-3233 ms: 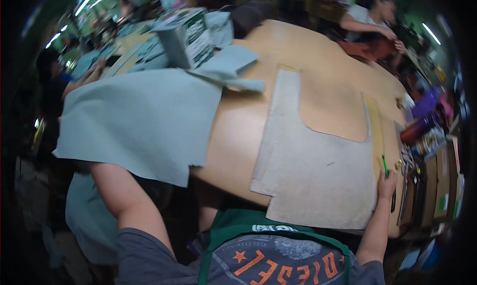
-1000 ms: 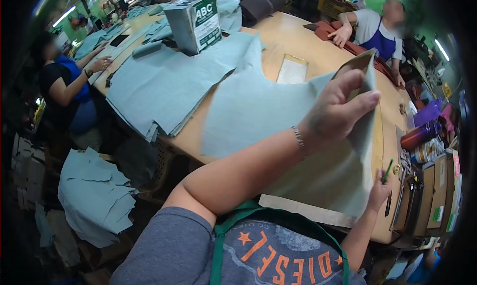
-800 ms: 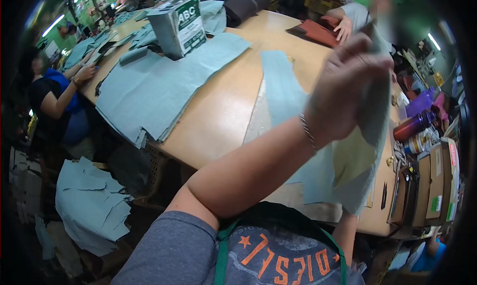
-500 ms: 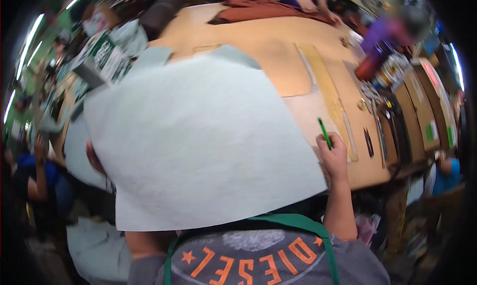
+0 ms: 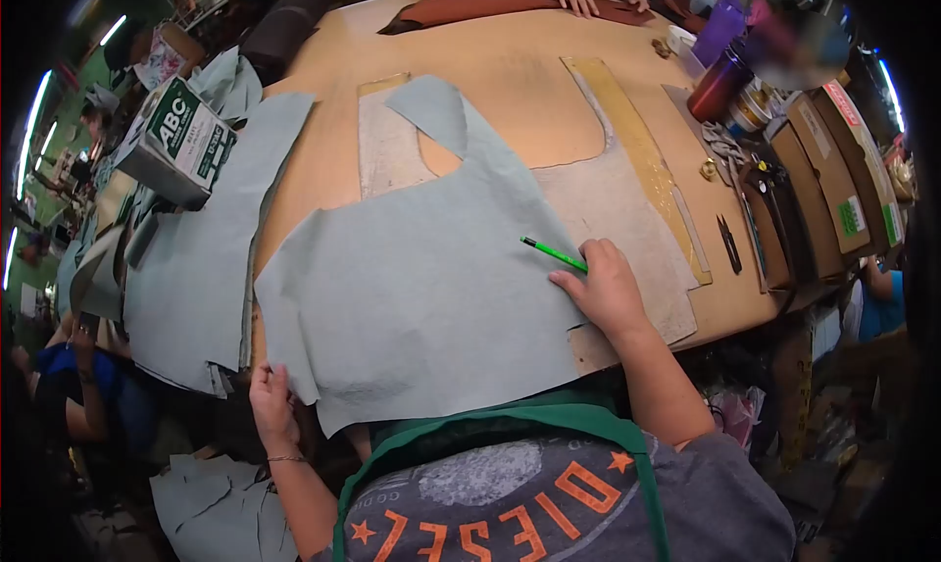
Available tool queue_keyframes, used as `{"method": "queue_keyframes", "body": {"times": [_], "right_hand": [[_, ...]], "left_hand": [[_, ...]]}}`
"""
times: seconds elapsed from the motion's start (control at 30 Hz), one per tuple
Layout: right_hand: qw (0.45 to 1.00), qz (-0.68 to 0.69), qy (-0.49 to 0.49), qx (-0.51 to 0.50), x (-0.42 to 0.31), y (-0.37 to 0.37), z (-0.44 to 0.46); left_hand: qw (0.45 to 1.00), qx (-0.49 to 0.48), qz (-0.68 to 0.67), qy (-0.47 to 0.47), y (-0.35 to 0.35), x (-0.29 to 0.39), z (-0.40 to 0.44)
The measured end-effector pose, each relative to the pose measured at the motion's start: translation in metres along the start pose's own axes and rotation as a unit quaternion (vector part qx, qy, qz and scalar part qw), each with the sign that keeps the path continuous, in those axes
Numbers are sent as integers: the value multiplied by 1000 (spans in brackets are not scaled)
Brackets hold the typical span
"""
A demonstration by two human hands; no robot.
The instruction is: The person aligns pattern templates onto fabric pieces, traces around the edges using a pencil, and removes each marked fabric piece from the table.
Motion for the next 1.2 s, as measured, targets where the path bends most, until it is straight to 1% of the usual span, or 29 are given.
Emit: {"method": "queue_keyframes", "body": {"times": [0.03,0.1,0.13,0.17,0.2,0.23,0.3,0.33,0.37,0.4,0.43,0.5,0.53,0.57,0.63,0.67,0.77,0.87,0.97,1.03,1.1,1.13,1.2], "right_hand": [[1000,6,-5,12,-2,1,0],[999,18,-14,36,-4,2,-2],[998,17,-13,60,-2,-1,-2],[996,18,-13,83,0,-5,-3],[994,19,-13,106,-1,-9,-2],[994,46,-13,95,-5,-11,0],[993,97,-11,69,-16,-22,1],[992,108,-28,56,-26,-27,1],[991,118,-45,45,-38,-30,0],[989,130,-62,36,-46,-31,0],[991,106,-58,52,-42,-32,2],[993,63,-48,83,-21,-31,4],[996,48,-23,77,-10,-31,2],[997,33,2,69,3,-31,-1],[998,17,33,52,17,-27,-5],[998,17,41,45,22,-24,-7],[998,30,43,43,25,-17,-8],[996,74,29,35,11,-7,1],[994,104,6,7,-12,6,17],[992,125,-10,-4,-30,12,25],[995,78,-59,37,-39,26,27],[993,54,-82,60,-42,31,28],[995,54,-89,9,-46,44,29]], "left_hand": [[996,9,80,38,11,11,-5],[965,27,239,110,26,28,-13],[981,0,183,72,24,20,-8],[994,-19,75,70,30,27,-9],[996,-39,-32,70,40,37,-11],[986,-58,-139,69,52,50,-15],[965,-106,-232,62,82,77,-24],[950,-130,-277,59,95,88,-27],[950,-145,-270,59,104,93,-27],[950,-137,-269,79,112,99,-27],[950,-131,-266,100,116,103,-26],[924,-106,-353,96,99,96,-13],[910,-92,-394,93,88,94,-8],[888,-115,-443,51,82,95,-12],[875,-144,-458,62,64,94,-18],[886,-90,-453,42,49,84,-23],[907,-7,-419,42,5,45,-38],[917,104,-383,42,-49,-13,-41],[900,120,-419,22,-49,-28,-48],[906,108,-408,-2,-34,-24,-54],[914,107,-390,-31,-20,-18,-55],[946,107,-304,-2,-18,-16,-53],[985,103,-126,59,-14,-13,-50]]}}
Point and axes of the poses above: each hand's wrist, its own z-axis towards the middle knuckle, its own y-axis out of the palm, x = y × z, the point moved 5 cm from there along z, towards the middle knuckle, and after that the axes turned 3 degrees about -y, right-handed, at the moved point
